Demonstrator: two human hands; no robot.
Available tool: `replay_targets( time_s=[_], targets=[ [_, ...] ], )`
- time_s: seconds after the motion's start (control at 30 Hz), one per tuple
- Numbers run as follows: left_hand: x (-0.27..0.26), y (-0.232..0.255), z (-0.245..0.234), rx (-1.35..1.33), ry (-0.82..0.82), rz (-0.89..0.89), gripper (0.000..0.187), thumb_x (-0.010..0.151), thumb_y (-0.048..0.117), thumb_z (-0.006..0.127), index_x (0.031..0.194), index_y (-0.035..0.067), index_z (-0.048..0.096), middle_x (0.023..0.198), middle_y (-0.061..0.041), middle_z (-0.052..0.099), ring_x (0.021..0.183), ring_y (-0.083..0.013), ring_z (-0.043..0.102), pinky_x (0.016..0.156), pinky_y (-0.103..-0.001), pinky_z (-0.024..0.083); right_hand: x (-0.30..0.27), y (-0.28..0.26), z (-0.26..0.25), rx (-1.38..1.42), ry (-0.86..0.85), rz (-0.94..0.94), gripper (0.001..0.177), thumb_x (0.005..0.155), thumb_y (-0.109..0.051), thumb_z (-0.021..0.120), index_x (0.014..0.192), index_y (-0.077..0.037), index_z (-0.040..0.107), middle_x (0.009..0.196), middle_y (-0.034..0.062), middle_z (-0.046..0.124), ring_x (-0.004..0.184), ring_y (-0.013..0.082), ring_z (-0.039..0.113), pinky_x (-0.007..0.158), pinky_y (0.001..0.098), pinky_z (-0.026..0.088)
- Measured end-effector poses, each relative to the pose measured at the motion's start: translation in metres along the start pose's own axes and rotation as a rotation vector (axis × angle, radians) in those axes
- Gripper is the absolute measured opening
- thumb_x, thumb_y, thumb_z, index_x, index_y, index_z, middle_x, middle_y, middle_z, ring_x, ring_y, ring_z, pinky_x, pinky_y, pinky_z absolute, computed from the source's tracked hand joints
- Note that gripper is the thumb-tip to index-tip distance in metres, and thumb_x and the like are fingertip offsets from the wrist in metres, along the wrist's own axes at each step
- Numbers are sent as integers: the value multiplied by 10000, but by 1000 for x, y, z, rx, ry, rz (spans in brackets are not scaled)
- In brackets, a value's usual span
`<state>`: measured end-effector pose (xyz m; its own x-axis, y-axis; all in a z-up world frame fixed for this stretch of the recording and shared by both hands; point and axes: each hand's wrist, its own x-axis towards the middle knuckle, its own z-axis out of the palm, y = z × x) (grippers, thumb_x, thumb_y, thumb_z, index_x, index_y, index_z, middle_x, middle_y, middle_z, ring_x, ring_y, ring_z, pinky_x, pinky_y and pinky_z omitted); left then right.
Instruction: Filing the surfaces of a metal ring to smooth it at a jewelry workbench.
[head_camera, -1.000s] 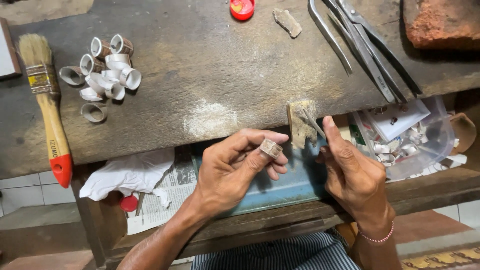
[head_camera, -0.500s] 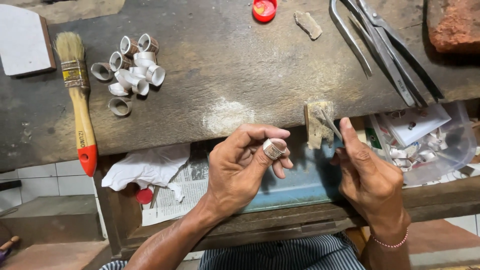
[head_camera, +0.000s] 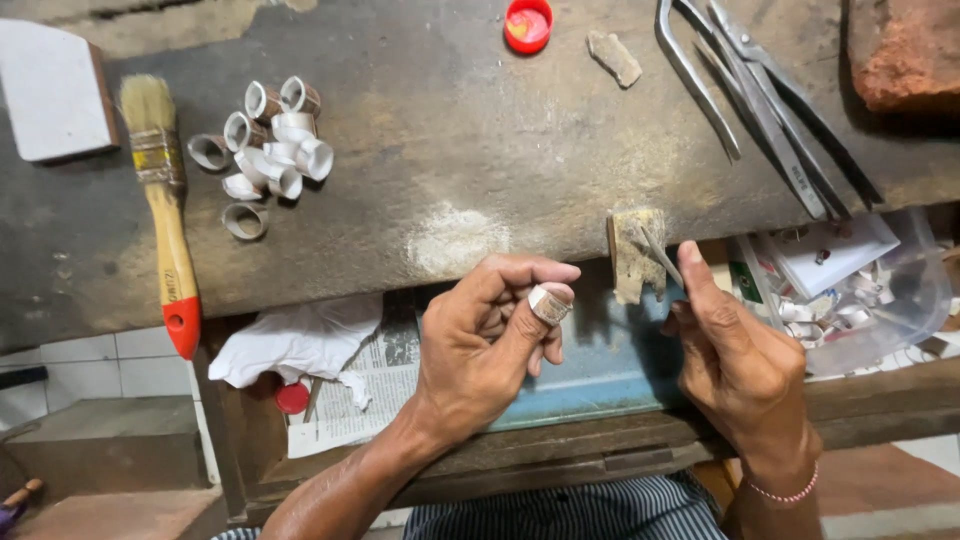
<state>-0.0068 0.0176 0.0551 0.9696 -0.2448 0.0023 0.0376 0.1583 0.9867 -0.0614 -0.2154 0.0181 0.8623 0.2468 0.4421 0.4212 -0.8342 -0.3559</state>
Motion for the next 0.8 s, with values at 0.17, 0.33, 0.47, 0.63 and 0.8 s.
replay_targets(
  time_s=[0.17,0.33,0.47,0.63,0.8],
  targets=[
    [10,32,-20,412,126,485,156,1022,73,637,1155,-5,661,1044,-149,731,791,-192,741,680,-249,588,-6,5,2,-41,11,-4,489,1040,72,682,1497,67,510,1308,203,737,662,180,637,653,342,543],
    [21,26,-42,1053,23,728,227,1043,-84,649,1269,-60,645,1003,-164,621,775,-231,611,710,-337,546,-14,6,2,-31,-23,13,563,1026,26,735,1528,62,482,1241,201,771,532,128,503,571,334,504],
    [21,33,-40,1190,143,868,186,1049,-41,660,1234,-31,681,955,-132,619,735,-221,557,623,-370,441,-14,6,4,-64,-14,11,533,1064,8,716,1544,48,489,1083,170,786,501,132,461,547,352,488],
    [24,24,-47,1380,133,812,161,1080,82,656,1196,-11,717,987,-145,638,766,-218,589,602,-347,424,-14,6,1,-47,-24,7,578,1030,39,744,1544,46,480,1104,158,786,542,138,510,607,352,527],
    [29,14,-48,1509,105,807,222,1051,-98,522,1192,-12,670,999,-112,598,714,-163,466,579,-313,352,-9,8,4,-59,3,-9,554,1043,13,738,1529,70,477,1243,181,779,519,117,467,547,334,496]
  ],
)
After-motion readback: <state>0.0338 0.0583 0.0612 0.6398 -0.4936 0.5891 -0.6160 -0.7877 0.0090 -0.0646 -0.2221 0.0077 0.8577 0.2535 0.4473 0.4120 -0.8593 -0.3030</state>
